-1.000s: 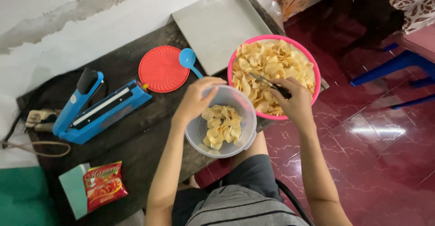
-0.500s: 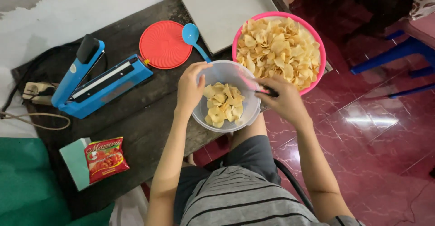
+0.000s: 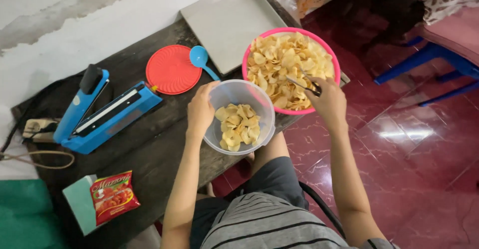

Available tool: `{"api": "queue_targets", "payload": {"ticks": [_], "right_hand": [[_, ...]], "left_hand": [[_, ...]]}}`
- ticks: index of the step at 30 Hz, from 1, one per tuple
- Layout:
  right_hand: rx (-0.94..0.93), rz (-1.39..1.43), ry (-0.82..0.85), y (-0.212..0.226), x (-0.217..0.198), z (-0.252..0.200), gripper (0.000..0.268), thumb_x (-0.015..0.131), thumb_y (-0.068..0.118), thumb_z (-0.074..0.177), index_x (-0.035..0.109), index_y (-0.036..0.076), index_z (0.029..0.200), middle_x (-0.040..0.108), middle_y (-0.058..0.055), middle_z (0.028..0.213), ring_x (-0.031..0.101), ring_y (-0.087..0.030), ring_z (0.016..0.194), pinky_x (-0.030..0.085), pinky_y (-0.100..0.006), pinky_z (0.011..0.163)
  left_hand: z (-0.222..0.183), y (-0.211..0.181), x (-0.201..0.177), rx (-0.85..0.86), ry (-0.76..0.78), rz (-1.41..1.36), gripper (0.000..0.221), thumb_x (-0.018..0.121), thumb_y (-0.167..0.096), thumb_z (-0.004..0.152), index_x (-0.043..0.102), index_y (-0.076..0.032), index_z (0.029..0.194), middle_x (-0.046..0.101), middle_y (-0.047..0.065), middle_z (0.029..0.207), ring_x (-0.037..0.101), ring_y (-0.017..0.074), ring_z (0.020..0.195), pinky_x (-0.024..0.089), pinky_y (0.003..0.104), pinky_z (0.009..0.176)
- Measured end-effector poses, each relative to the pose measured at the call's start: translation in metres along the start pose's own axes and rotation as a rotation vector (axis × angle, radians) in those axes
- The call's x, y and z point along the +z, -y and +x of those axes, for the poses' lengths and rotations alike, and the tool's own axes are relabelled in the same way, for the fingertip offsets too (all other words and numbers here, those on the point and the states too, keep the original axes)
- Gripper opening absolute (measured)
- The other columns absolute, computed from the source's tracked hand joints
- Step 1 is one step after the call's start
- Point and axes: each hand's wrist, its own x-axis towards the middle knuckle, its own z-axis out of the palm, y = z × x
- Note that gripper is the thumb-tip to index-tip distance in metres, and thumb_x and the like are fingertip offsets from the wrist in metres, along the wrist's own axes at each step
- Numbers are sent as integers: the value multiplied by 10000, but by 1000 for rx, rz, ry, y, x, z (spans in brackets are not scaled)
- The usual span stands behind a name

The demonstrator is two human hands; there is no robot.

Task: Scooping chips from a large bowl into a smaller plastic container using a scoop and hands.

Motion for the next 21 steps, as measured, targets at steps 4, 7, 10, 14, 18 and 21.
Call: {"api": "queue_targets", "payload": {"ticks": [4,7,10,14,18,21], "right_hand": [[23,-20,-35,-3,22,3,346,722,353,802,676,248,1129,617,-103,917,654,-390,822,541,-499,707],[3,-47,-57,-15,50,10,351,700,398,813,654,258,1131,585,-62,919,659,-345,811,553,-456,689],[-71,-68,-84,-14,62,14,291,690,341,817,667,222,1082,590,-68,880,669,-346,776,556,-442,661],[-107,29,-94,-9,52,11,219,672,274,833,686,212,1042,598,-98,864,656,-370,794,532,-437,699],[-168,87,-119,-5,41,11,193,696,249,829,700,199,1015,597,-104,814,648,-365,773,514,-422,694],[-201,164,-101,20,12,-2,208,710,275,838,707,232,1041,588,-94,798,642,-341,773,507,-391,695]], "left_hand": [[1,1,3,5,10,14,522,445,59,890,521,-270,1289,554,28,1231,605,338,1073,494,516,880],[0,0,3,-9,7,14,535,438,76,893,521,-263,1298,555,22,1229,620,315,1057,497,501,870],[0,2,3,-4,-5,0,553,438,86,877,522,-256,1303,561,34,1227,633,300,1036,504,494,855],[0,6,8,-20,-1,14,564,447,69,876,518,-287,1307,550,20,1233,616,314,1069,495,495,870],[-1,6,7,-5,-18,1,548,439,66,889,522,-286,1300,554,14,1228,625,292,1063,499,479,871],[-3,1,2,-8,-16,-8,536,443,69,877,533,-254,1295,560,46,1222,608,339,1078,497,505,870]]}}
